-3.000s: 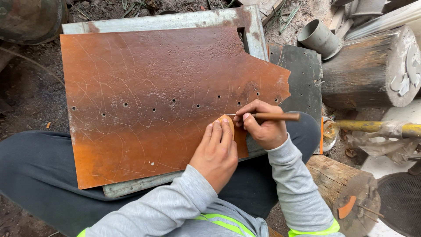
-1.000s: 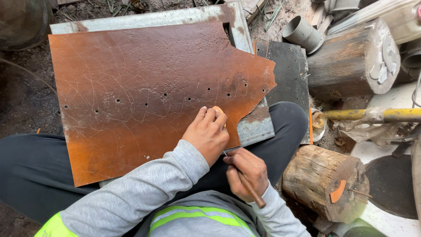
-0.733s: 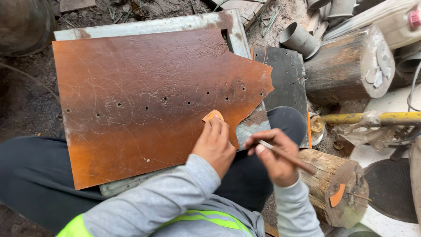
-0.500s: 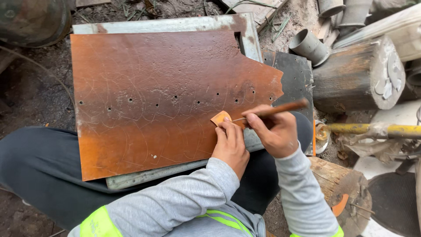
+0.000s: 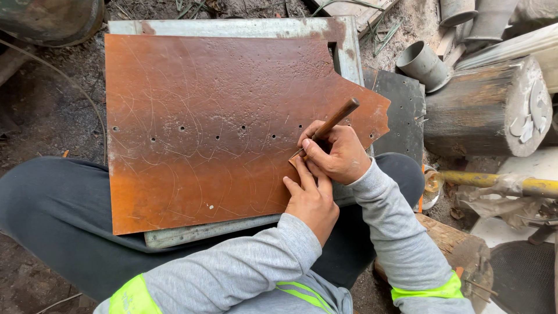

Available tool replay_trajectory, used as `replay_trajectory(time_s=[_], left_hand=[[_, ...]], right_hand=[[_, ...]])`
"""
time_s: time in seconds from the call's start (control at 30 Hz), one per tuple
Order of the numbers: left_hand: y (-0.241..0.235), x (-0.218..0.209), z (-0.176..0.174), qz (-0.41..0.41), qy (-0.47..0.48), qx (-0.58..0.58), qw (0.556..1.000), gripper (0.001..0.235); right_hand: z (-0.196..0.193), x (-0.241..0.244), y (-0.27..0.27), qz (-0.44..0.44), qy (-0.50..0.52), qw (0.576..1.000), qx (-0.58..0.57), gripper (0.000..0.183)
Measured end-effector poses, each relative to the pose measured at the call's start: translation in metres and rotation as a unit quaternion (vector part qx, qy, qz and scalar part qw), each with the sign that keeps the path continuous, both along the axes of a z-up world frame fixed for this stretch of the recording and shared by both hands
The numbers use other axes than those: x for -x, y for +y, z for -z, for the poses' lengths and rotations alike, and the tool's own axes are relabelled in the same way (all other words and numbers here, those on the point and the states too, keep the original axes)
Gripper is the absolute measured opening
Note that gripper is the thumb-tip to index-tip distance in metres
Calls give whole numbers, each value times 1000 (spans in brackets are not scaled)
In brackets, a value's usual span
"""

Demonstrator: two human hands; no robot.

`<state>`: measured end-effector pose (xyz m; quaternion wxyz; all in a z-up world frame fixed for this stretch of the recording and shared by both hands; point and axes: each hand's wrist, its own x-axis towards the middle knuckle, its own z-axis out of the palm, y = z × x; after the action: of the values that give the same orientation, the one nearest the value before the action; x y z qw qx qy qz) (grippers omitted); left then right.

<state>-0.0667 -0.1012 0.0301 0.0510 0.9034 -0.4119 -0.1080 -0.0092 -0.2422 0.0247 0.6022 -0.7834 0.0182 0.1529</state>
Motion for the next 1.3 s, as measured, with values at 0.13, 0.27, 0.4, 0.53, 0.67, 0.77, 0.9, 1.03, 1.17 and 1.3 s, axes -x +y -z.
replay_trajectory(time_s=[0.13, 0.27, 0.4, 0.53, 0.67, 0.77, 0.9, 1.03, 1.17, 1.3], left_hand=[[3, -1, -1, 10, 0, 9, 1000, 38], [6, -3, -5, 39, -27, -2, 999, 40], [6, -6, -10, 67, -48, -34, 996, 41], [4, -6, -11, 34, -58, -30, 997, 46], [6, 0, -8, 15, -45, -6, 999, 45], [6, -2, -5, 10, -53, -2, 999, 43], [6, -1, -3, 17, -43, -1, 999, 41], [7, -2, 0, 9, -67, 17, 998, 41], [11, -7, -2, 20, -96, 23, 995, 42], [13, -11, -7, 44, -46, 25, 998, 38]], right_hand=[[-4, -3, 4, -3, 5, 1000, -7, 14], [-10, -6, 7, -13, -7, 999, 36, 14], [-10, -5, 5, -10, -27, 997, 76, 13], [-7, -2, -5, 27, -31, 998, 49, 11], [-2, -1, -8, 54, -39, 997, 37, 9], [-3, 2, -6, 57, -47, 996, 41, 10], [-3, 0, -7, 60, -62, 992, 88, 10], [0, 1, -6, 62, -77, 991, 87, 9], [7, 2, -9, 79, -82, 991, 67, 9], [10, 8, -16, 121, -142, 983, -1, 9]])
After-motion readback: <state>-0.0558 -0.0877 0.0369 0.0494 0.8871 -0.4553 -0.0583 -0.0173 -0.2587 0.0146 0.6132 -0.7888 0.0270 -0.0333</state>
